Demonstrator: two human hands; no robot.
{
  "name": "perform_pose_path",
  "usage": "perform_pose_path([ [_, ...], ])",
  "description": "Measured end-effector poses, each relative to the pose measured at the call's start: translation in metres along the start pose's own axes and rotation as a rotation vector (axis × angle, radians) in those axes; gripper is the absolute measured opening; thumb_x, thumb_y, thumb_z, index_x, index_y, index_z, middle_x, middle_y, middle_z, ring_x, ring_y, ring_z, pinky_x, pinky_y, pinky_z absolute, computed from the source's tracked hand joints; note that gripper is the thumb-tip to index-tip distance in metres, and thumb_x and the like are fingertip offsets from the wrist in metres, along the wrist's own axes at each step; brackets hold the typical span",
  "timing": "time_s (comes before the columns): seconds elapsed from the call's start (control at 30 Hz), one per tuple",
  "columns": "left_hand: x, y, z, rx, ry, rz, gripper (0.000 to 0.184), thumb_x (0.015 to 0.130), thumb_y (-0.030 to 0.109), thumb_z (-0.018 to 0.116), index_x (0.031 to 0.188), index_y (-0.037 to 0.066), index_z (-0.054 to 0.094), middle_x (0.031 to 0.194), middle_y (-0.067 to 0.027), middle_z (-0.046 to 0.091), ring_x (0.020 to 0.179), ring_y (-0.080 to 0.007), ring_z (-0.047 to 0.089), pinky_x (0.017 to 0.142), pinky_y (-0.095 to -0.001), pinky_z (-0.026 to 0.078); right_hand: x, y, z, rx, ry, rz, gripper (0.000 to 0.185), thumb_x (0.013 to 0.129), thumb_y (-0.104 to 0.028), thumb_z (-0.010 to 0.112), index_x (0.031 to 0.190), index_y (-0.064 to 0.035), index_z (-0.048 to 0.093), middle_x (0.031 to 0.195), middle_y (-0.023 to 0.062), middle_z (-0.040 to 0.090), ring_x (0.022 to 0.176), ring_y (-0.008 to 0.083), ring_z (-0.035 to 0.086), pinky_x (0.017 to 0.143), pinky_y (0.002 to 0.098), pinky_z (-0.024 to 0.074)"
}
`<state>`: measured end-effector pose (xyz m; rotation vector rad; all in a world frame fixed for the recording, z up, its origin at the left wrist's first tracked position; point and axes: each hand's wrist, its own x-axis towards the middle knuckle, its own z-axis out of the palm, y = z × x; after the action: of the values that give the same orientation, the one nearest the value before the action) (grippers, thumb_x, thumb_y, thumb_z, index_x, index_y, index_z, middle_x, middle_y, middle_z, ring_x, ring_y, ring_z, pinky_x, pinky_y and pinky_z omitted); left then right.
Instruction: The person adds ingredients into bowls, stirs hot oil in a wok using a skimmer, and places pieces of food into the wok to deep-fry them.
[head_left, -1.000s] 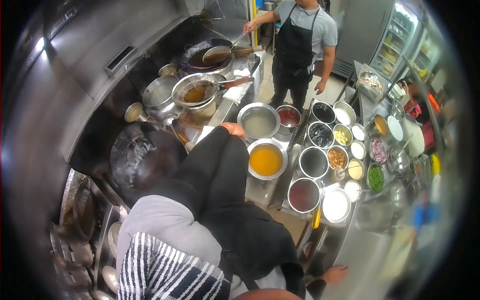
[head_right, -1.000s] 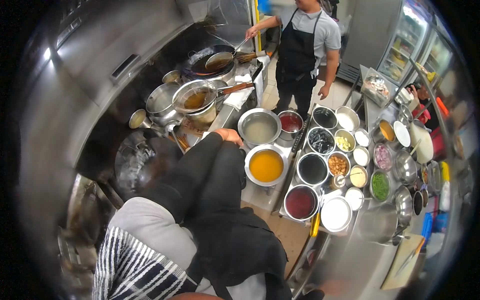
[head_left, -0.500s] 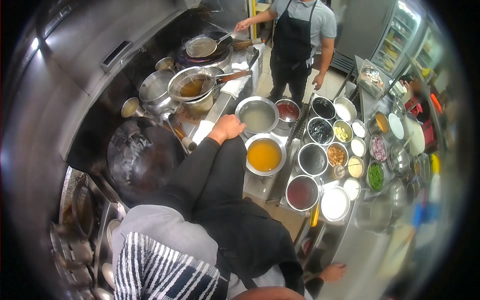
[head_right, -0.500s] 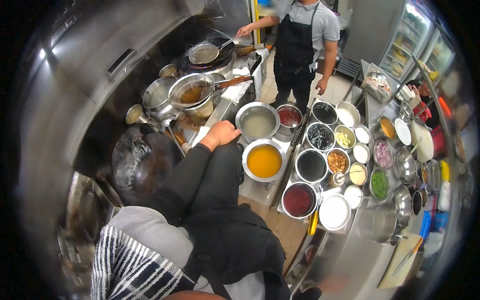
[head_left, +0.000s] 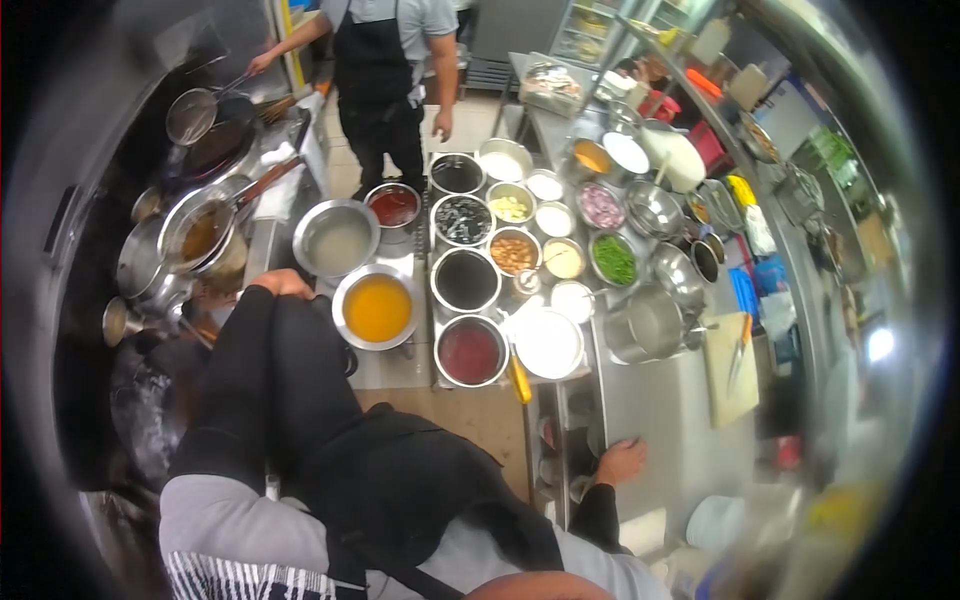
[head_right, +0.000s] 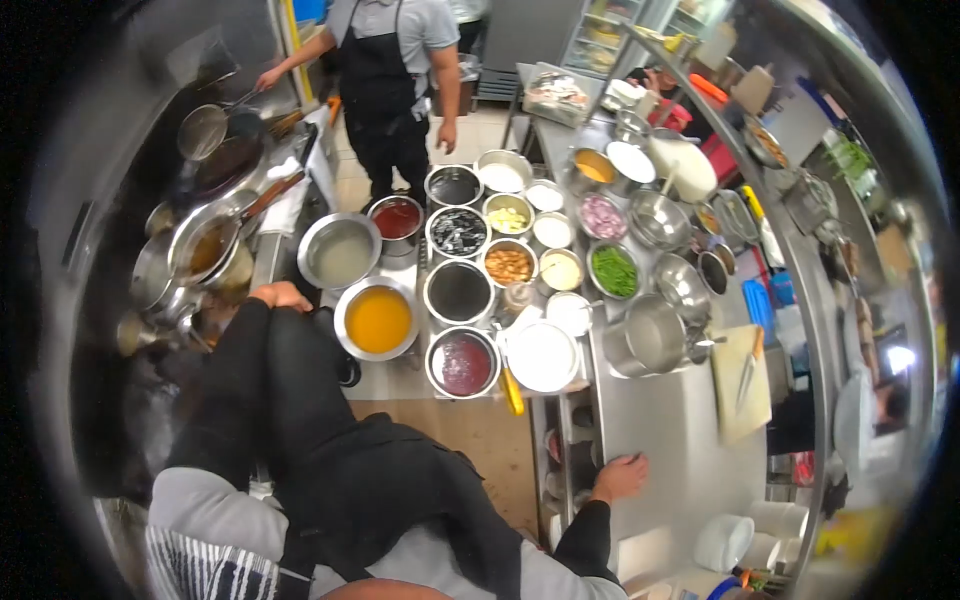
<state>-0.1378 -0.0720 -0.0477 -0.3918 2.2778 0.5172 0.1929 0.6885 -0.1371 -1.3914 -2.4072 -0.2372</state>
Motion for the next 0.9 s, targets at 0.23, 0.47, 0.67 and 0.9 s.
perform_pose_path([
  [0.23, -0.011, 0.009, -0.002, 0.082, -0.009, -0.016, 0.043, 0.076, 0.039, 0.078, 0.105, 0.008, 0.077, 0.106, -0.0074, 0.075, 0.096, -0.0214, 0.069, 0.088, -0.0355, 0.050, 0.004, 0.005, 0.004, 0.016, -0.134, 0.070, 0.037, 0.094, -0.028, 0.053, 0.129, -0.0147, 0.058, 0.140, 0.0064, 0.055, 0.128, 0.0300, 0.049, 0.100, 0.0503, 0.0413],
  [0.47, -0.030, 0.017, -0.004, 0.109, 0.129, -0.035, 0.046, 0.075, 0.042, 0.075, 0.101, 0.005, 0.077, 0.101, -0.0138, 0.075, 0.098, -0.0301, 0.070, 0.090, -0.0392, 0.051, 0.001, 0.006, 0.012, 0.043, -0.121, 0.073, 0.037, 0.096, -0.028, 0.050, 0.130, -0.0128, 0.057, 0.141, 0.0100, 0.054, 0.128, 0.0320, 0.050, 0.102, 0.0498, 0.0418],
  [0.67, -0.041, 0.010, 0.005, 0.179, 0.407, 0.157, 0.044, 0.082, 0.044, 0.057, 0.094, 0.005, 0.075, 0.105, -0.0219, 0.070, 0.101, -0.0393, 0.067, 0.090, -0.0470, 0.051, -0.002, 0.044, 0.055, -0.147, 0.068, -0.432, 0.038, 0.099, -0.031, 0.049, 0.127, -0.0065, 0.057, 0.128, 0.0155, 0.058, 0.119, 0.0343, 0.055, 0.095, 0.0516, 0.0468],
  [0.9, -0.042, 0.017, 0.000, 0.250, 0.272, 0.046, 0.047, 0.078, 0.042, 0.067, 0.111, 0.008, 0.073, 0.119, -0.0193, 0.067, 0.111, -0.0350, 0.065, 0.096, -0.0425, 0.050, -0.002, 0.031, 0.029, -0.157, 0.120, -0.364, 0.037, 0.099, -0.034, 0.049, 0.125, -0.0097, 0.061, 0.118, 0.0116, 0.067, 0.101, 0.0332, 0.066, 0.086, 0.0455, 0.0520],
])
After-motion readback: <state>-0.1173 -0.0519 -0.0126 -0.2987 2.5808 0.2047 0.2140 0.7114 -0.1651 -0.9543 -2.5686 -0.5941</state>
